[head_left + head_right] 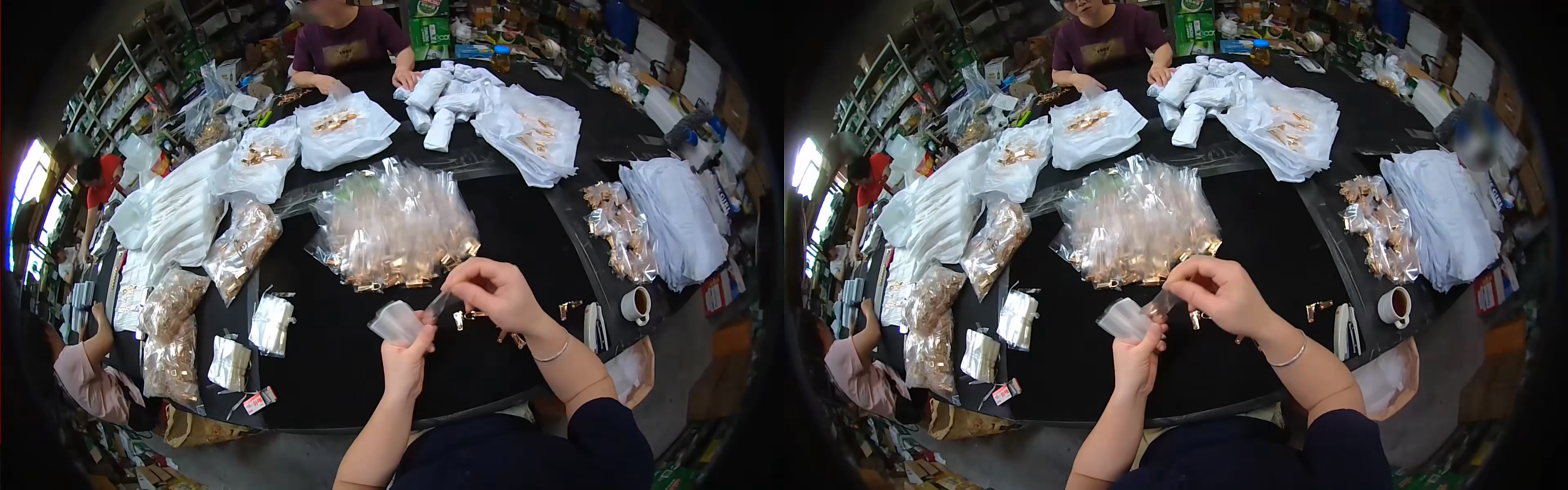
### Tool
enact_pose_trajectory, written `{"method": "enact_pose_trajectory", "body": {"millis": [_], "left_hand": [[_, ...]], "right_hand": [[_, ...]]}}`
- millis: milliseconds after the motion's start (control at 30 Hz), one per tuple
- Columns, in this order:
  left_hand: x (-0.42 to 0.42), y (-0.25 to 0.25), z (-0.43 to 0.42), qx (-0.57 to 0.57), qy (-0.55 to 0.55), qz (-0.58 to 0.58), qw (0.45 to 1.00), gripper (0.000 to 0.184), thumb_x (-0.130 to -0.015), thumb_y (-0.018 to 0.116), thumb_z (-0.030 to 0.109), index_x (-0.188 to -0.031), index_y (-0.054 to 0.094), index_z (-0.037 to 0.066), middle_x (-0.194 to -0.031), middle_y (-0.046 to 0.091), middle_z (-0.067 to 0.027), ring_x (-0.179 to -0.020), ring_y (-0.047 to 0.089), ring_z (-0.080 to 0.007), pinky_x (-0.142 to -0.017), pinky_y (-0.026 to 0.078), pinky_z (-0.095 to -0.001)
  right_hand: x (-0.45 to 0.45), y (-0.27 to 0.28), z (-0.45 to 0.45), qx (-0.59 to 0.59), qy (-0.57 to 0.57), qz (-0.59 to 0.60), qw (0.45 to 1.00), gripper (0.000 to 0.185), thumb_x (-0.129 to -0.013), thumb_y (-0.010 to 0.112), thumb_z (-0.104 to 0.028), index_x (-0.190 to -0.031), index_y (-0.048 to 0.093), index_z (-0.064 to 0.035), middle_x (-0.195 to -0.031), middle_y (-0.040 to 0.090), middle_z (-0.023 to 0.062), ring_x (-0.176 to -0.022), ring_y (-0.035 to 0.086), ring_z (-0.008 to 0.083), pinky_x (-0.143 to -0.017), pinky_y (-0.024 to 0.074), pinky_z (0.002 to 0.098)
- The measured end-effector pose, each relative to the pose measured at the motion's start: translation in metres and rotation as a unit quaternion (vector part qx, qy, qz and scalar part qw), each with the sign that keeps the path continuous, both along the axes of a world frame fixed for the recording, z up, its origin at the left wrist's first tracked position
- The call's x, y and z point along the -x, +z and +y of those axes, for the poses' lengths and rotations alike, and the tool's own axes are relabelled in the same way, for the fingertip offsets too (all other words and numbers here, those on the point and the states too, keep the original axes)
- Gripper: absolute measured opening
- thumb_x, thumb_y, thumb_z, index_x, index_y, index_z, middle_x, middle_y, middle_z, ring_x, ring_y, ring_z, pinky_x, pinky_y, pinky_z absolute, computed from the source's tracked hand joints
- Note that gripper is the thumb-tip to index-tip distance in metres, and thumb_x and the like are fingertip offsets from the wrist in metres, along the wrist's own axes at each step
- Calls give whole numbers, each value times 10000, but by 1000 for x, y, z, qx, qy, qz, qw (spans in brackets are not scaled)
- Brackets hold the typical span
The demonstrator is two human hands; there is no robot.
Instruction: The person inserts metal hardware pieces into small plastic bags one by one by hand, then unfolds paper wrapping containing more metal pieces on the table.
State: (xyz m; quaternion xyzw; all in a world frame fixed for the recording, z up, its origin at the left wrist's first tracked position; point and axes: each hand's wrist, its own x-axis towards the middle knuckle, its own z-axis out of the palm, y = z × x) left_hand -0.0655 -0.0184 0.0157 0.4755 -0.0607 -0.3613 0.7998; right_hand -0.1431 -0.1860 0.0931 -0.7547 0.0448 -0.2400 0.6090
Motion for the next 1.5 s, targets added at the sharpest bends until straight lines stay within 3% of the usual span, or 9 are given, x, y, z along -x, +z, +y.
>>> {"method": "enact_pose_trajectory", "body": {"millis": [100,400,533,600,767,933,1000,1100,1500], "left_hand": [[-2,-1,0,-10,26,31,999,292,-935,644,147,-1159,557,-19,-994,646,-87,-789,589,-119,-613,464,-231],[-6,-1,3,-13,20,84,996,300,-969,600,194,-1179,525,-7,-958,627,-81,-775,574,-118,-601,457,-231],[-6,-4,3,-14,14,78,997,234,-948,633,172,-1100,558,10,-911,616,-63,-747,556,-107,-598,447,-229],[-5,-11,2,-8,13,72,997,203,-937,644,156,-1064,570,16,-902,615,-62,-739,552,-106,-598,444,-227],[0,-6,2,-3,-16,51,999,125,-890,691,110,-933,603,34,-866,614,-59,-707,540,-104,-601,435,-223],[-4,-9,3,-25,-25,9,999,183,-845,743,133,-896,603,26,-844,615,-67,-687,538,-109,-604,430,-212],[-3,-8,3,-43,-28,37,998,211,-835,757,148,-898,600,22,-841,616,-70,-685,538,-111,-602,427,-209],[-1,-4,2,4,-55,36,998,240,-835,763,169,-925,604,13,-842,616,-66,-694,544,-112,-599,424,-210],[-3,-5,2,46,-63,71,994,383,-860,744,205,-1149,596,1,-945,650,-63,-773,574,-105,-621,437,-214]], "right_hand": [[-12,-11,-17,-145,-6,171,975,98,-932,595,-65,-923,654,14,-991,677,74,-749,629,90,-620,493,201],[-37,-50,-34,-267,-164,85,946,103,-922,622,-100,-925,642,0,-1022,663,82,-789,628,97,-632,498,210],[12,-38,-20,32,-145,51,988,108,-865,677,-94,-933,641,-18,-959,642,67,-786,632,135,-634,503,247],[38,-45,-25,376,-12,167,912,156,-800,711,-63,-936,640,-31,-922,610,73,-764,628,179,-643,508,288],[44,-59,-25,347,-12,235,908,156,-774,713,-50,-911,642,-27,-884,617,93,-732,619,224,-647,506,301],[28,-22,-10,146,-28,195,969,89,-809,696,-17,-893,676,2,-799,636,82,-735,628,171,-661,496,263],[21,-1,-6,186,-23,101,977,74,-830,684,7,-903,681,15,-833,646,62,-756,618,120,-661,484,235],[8,4,1,193,-55,-27,979,111,-817,708,-11,-923,684,10,-817,651,83,-641,600,136,-592,476,253],[-4,-8,22,132,43,97,986,84,-801,704,25,-871,660,20,-833,643,70,-720,598,126,-642,471,238]]}}
